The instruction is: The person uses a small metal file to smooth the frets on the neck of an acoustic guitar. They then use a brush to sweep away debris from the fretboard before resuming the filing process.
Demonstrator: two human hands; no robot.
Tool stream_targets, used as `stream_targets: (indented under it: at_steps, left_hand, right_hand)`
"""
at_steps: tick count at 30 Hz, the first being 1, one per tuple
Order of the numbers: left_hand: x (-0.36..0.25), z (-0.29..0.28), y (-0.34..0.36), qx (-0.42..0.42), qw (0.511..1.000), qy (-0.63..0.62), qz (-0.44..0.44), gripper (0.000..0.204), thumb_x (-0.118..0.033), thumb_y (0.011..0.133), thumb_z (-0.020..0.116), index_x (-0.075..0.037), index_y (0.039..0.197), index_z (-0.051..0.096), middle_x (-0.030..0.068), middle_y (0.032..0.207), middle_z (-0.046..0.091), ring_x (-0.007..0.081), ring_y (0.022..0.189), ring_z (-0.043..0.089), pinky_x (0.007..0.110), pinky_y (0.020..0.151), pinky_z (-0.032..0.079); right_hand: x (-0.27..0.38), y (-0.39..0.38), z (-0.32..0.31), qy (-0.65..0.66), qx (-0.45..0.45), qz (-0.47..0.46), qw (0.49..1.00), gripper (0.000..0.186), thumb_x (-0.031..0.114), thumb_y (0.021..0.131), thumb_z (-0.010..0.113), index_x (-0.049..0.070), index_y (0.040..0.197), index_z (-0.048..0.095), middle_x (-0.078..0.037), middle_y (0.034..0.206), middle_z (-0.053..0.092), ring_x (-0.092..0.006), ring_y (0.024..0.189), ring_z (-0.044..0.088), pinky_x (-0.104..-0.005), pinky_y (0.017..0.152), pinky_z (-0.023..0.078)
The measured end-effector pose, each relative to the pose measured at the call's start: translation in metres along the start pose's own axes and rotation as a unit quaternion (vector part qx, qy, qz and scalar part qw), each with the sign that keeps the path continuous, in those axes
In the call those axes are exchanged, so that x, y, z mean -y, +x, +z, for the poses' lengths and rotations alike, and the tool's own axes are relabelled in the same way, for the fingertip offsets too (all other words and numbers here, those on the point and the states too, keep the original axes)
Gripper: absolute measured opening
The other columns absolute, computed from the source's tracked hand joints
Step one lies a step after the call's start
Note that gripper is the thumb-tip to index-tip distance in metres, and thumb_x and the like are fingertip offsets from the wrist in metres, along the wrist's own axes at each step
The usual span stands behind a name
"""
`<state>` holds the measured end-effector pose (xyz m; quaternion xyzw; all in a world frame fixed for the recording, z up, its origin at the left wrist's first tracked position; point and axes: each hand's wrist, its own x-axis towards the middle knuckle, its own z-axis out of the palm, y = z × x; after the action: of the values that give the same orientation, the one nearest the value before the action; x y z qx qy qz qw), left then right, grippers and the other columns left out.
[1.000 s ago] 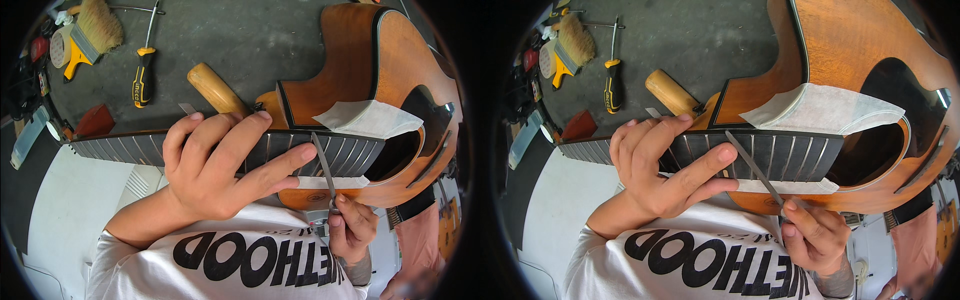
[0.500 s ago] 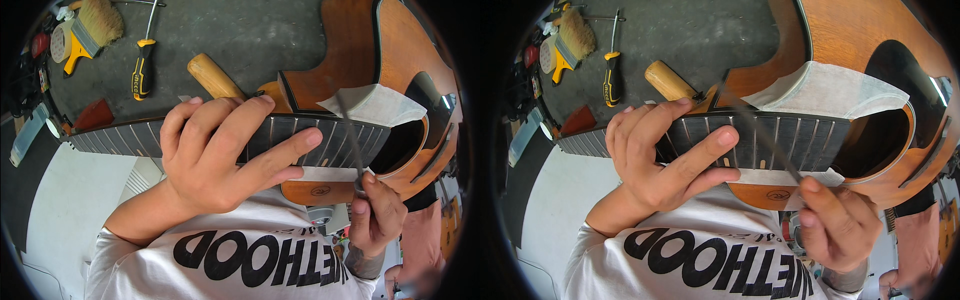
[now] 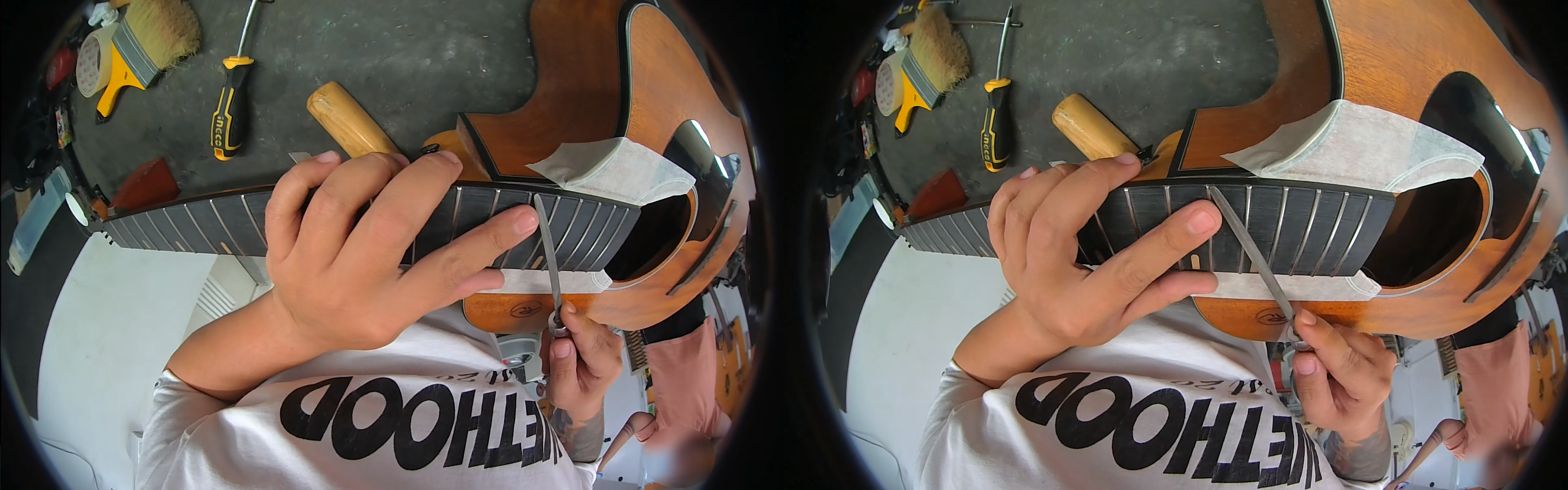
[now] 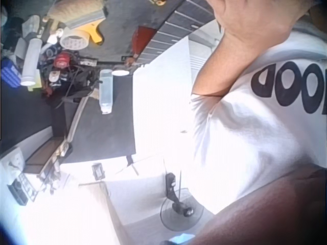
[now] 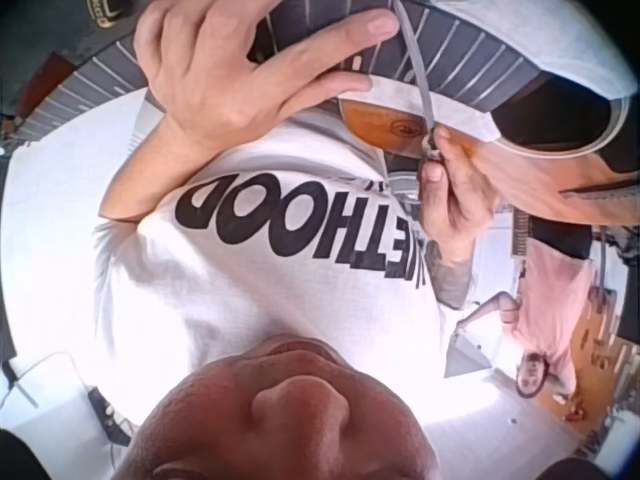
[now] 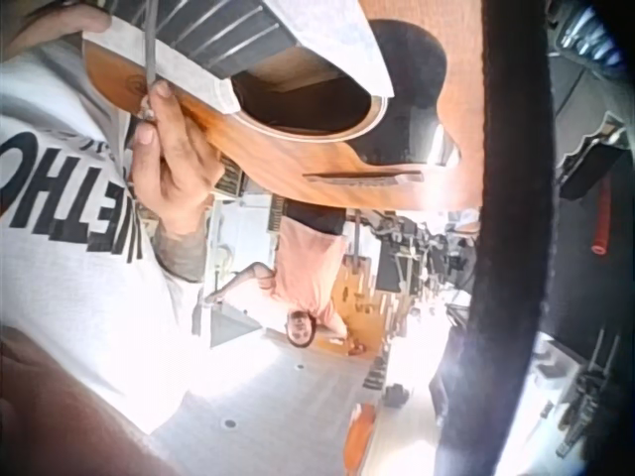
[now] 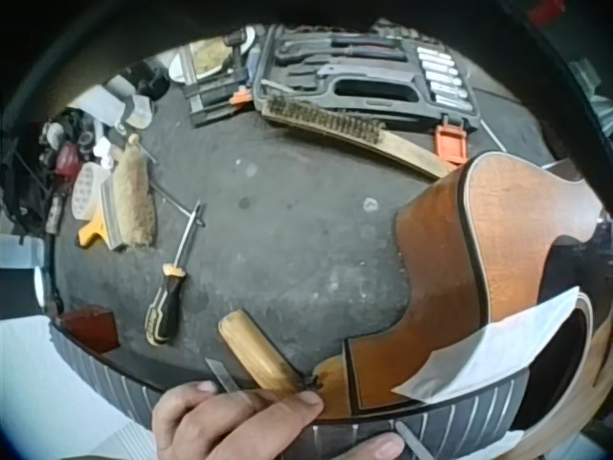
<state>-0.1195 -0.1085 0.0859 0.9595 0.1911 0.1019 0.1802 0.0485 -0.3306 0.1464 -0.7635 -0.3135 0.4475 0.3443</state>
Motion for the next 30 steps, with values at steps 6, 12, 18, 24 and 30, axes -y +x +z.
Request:
stream_targets:
  at_steps: [6,12,18,24,30]
  left_hand:
    - [-0.001,0.001,0.0,-0.009,1.0,0.0,-0.011,0.046,-0.066,0.084,0.062,-0.04,0.12,0.072,0.0062,0.113,0.065,0.023,0.096,0.056,0.04,0.091,0.04]
    - [-0.003,-0.001,-0.001,0.002,1.0,0.0,-0.021,0.045,-0.065,0.084,0.062,-0.041,0.121,0.072,0.0046,0.113,0.065,0.0224,0.097,0.056,0.041,0.096,0.037]
    - [-0.001,0.0,-0.003,-0.003,1.0,0.001,-0.015,0.043,-0.063,0.084,0.064,-0.043,0.122,0.071,0.004,0.113,0.065,0.0208,0.095,0.056,0.041,0.099,0.035]
    - [-0.001,0.001,-0.003,0.003,1.0,0.001,-0.008,0.043,-0.063,0.084,0.065,-0.043,0.122,0.071,0.0037,0.112,0.064,0.02,0.092,0.056,0.041,0.101,0.034]
    - [0.0,0.001,-0.003,0.004,1.0,-0.001,-0.008,0.042,-0.064,0.085,0.065,-0.043,0.121,0.071,0.0033,0.11,0.064,0.0195,0.091,0.056,0.041,0.103,0.033]
  right_hand:
    - [0.021,0.042,-0.013,-0.101,0.021,-0.09,0.991,0.035,-0.001,0.08,0.071,-0.002,0.116,0.072,-0.012,0.072,0.067,-0.0174,0.056,0.061,-0.027,0.056,0.048]
    - [0.039,0.075,-0.025,-0.193,0.069,-0.159,0.966,0.039,0.0,0.077,0.074,0.002,0.116,0.073,-0.006,0.066,0.06,-0.0146,0.05,0.052,-0.0272,0.049,0.042]
    - [0.028,0.067,-0.038,-0.172,0.054,-0.153,0.972,0.033,0.007,0.08,0.075,0.003,0.113,0.073,-0.007,0.068,0.064,-0.0181,0.055,0.059,-0.0296,0.053,0.046]
    - [0.011,0.024,-0.051,-0.063,0.071,-0.035,0.995,0.03,0.008,0.084,0.073,0.002,0.113,0.073,-0.009,0.069,0.067,-0.0212,0.059,0.063,-0.0319,0.06,0.049]
    - [0.01,0.033,-0.045,-0.065,0.098,-0.054,0.992,0.031,0.007,0.083,0.073,0.002,0.114,0.073,-0.009,0.069,0.067,-0.0204,0.054,0.062,-0.0303,0.053,0.048]
